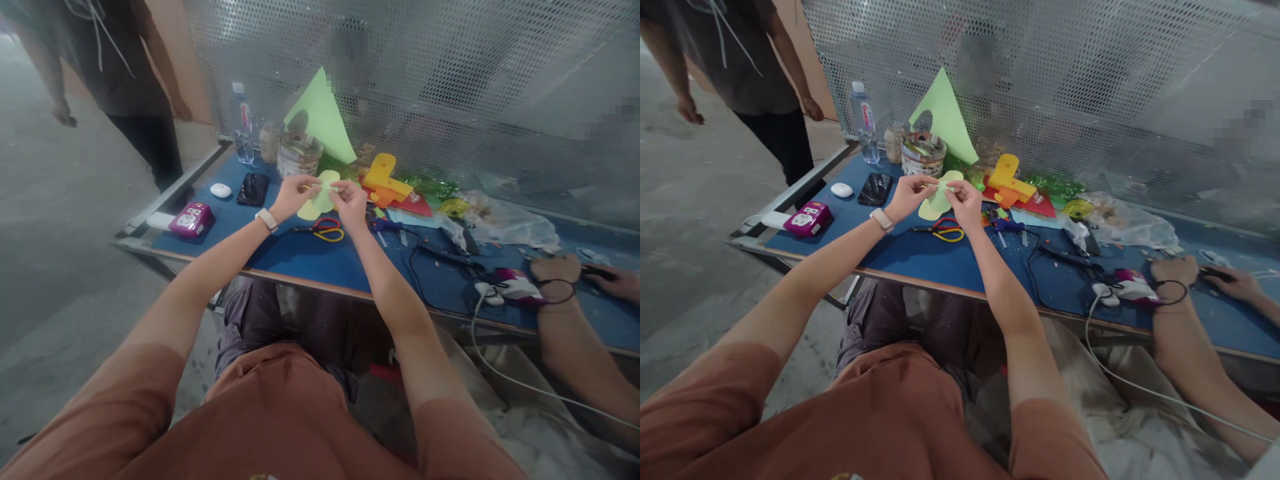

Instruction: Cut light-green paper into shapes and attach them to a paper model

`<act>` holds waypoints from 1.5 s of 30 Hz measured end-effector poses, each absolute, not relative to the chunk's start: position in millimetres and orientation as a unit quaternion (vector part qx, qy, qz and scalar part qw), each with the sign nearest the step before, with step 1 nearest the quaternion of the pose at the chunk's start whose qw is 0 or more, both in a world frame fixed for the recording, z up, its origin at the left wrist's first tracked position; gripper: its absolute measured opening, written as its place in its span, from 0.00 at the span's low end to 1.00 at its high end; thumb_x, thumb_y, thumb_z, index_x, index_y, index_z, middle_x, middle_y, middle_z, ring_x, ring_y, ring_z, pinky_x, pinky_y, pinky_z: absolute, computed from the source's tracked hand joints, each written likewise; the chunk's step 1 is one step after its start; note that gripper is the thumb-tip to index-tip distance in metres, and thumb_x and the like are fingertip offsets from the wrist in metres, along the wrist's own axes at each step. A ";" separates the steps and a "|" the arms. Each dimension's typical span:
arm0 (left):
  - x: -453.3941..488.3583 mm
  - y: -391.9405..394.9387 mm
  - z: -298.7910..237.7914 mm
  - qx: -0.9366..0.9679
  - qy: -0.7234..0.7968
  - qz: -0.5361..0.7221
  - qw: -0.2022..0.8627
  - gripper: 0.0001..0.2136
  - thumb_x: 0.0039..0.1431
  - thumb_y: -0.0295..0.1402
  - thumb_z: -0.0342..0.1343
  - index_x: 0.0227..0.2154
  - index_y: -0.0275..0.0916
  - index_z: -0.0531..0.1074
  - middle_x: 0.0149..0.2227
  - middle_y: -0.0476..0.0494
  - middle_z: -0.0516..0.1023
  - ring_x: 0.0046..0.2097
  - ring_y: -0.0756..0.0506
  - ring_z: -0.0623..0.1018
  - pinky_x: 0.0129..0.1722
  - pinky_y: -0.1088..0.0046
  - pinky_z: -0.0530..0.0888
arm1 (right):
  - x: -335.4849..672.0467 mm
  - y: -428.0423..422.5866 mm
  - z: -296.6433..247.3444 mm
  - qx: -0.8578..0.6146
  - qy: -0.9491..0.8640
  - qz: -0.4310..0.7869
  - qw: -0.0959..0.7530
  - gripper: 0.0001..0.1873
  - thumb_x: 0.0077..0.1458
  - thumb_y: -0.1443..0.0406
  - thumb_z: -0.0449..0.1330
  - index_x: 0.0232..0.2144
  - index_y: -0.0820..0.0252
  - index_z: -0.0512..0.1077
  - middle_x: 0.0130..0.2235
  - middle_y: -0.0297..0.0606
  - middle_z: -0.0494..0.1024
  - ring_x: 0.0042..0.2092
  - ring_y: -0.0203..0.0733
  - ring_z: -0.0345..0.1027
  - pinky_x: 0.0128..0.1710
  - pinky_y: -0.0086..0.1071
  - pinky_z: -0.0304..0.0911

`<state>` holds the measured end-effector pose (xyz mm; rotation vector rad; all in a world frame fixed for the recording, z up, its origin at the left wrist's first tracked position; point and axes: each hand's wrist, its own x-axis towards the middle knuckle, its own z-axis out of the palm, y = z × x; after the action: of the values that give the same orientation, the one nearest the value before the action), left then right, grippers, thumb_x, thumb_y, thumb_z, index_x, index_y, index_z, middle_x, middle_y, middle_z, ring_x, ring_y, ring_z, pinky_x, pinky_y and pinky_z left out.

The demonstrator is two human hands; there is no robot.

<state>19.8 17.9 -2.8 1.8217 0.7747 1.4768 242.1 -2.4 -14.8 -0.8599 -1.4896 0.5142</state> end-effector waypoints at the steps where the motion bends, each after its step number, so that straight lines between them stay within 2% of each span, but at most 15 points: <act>1: 20.1 16.2 -2.1 0.696 0.292 0.564 0.335 0.11 0.72 0.42 0.79 0.47 0.41 0.93 0.40 0.40 0.92 0.39 0.45 0.83 0.41 0.68 0.81 | 241.9 -2.8 -14.6 -0.374 -0.650 0.223 0.623 0.38 0.61 0.24 0.80 0.45 0.48 0.85 0.36 0.34 0.81 0.37 0.48 0.82 0.44 0.47 0.88; 5: 21.7 12.8 -1.2 0.696 0.284 0.561 0.347 0.10 0.70 0.42 0.81 0.46 0.42 0.93 0.29 0.47 0.81 0.33 0.47 0.74 0.35 0.68 0.72 | 240.2 -5.7 -12.8 -0.377 -0.660 0.225 0.610 0.39 0.61 0.24 0.80 0.44 0.48 0.84 0.35 0.33 0.78 0.36 0.47 0.80 0.42 0.46 0.87; 8: 21.8 13.1 -1.7 0.697 0.286 0.562 0.342 0.10 0.69 0.42 0.82 0.44 0.44 0.93 0.25 0.51 0.73 0.30 0.48 0.67 0.32 0.68 0.65 | 238.9 -8.5 -10.4 -0.376 -0.668 0.231 0.599 0.39 0.61 0.24 0.79 0.45 0.47 0.83 0.33 0.32 0.75 0.35 0.47 0.78 0.40 0.45 0.85; 12: 21.4 14.2 -2.8 0.693 0.290 0.565 0.340 0.10 0.68 0.44 0.82 0.42 0.44 0.93 0.25 0.51 0.73 0.29 0.49 0.63 0.31 0.68 0.61 | 237.4 -11.9 -7.9 -0.383 -0.668 0.242 0.590 0.40 0.60 0.22 0.79 0.46 0.46 0.83 0.32 0.31 0.74 0.33 0.47 0.75 0.38 0.45 0.83; 21: 22.1 22.5 -11.3 0.683 0.292 0.570 0.352 0.07 0.67 0.34 0.83 0.42 0.43 0.93 0.29 0.49 0.77 0.30 0.50 0.65 0.32 0.70 0.62 | 235.9 -14.3 -7.8 -0.393 -0.658 0.244 0.594 0.39 0.58 0.24 0.82 0.44 0.47 0.85 0.30 0.30 0.74 0.32 0.45 0.72 0.37 0.43 0.80; 28: 23.5 23.5 -11.4 0.690 0.280 0.565 0.357 0.12 0.67 0.42 0.85 0.41 0.43 0.91 0.30 0.48 0.80 0.30 0.50 0.69 0.31 0.70 0.67 | 236.5 -14.3 -9.9 -0.393 -0.657 0.225 0.603 0.41 0.61 0.20 0.76 0.44 0.47 0.85 0.30 0.30 0.73 0.31 0.44 0.69 0.37 0.43 0.79; 33: 24.1 21.1 -7.3 0.699 0.278 0.548 0.364 0.12 0.73 0.46 0.79 0.45 0.43 0.90 0.34 0.44 0.85 0.34 0.46 0.78 0.36 0.68 0.75 | 238.0 -11.0 -9.4 -0.399 -0.653 0.214 0.606 0.41 0.63 0.19 0.73 0.44 0.45 0.84 0.30 0.31 0.72 0.33 0.47 0.73 0.40 0.46 0.82; 38: 21.8 23.1 -7.4 0.701 0.276 0.546 0.366 0.10 0.73 0.43 0.78 0.45 0.43 0.91 0.33 0.45 0.84 0.33 0.47 0.77 0.36 0.67 0.77 | 237.9 -9.3 -8.4 -0.409 -0.654 0.215 0.599 0.39 0.68 0.21 0.70 0.46 0.46 0.83 0.33 0.34 0.79 0.37 0.51 0.79 0.45 0.50 0.85; 45: 19.9 22.7 -5.9 0.706 0.288 0.538 0.360 0.10 0.73 0.41 0.77 0.48 0.42 0.91 0.29 0.49 0.81 0.32 0.47 0.78 0.40 0.66 0.82 | 243.2 -3.4 -14.3 -0.400 -0.642 0.225 0.614 0.42 0.64 0.19 0.71 0.48 0.47 0.83 0.35 0.36 0.82 0.39 0.53 0.81 0.46 0.51 0.85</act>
<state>19.9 22.7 -5.9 1.8202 0.7418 1.3857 243.2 -3.4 -14.3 -0.9230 -1.4810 0.5178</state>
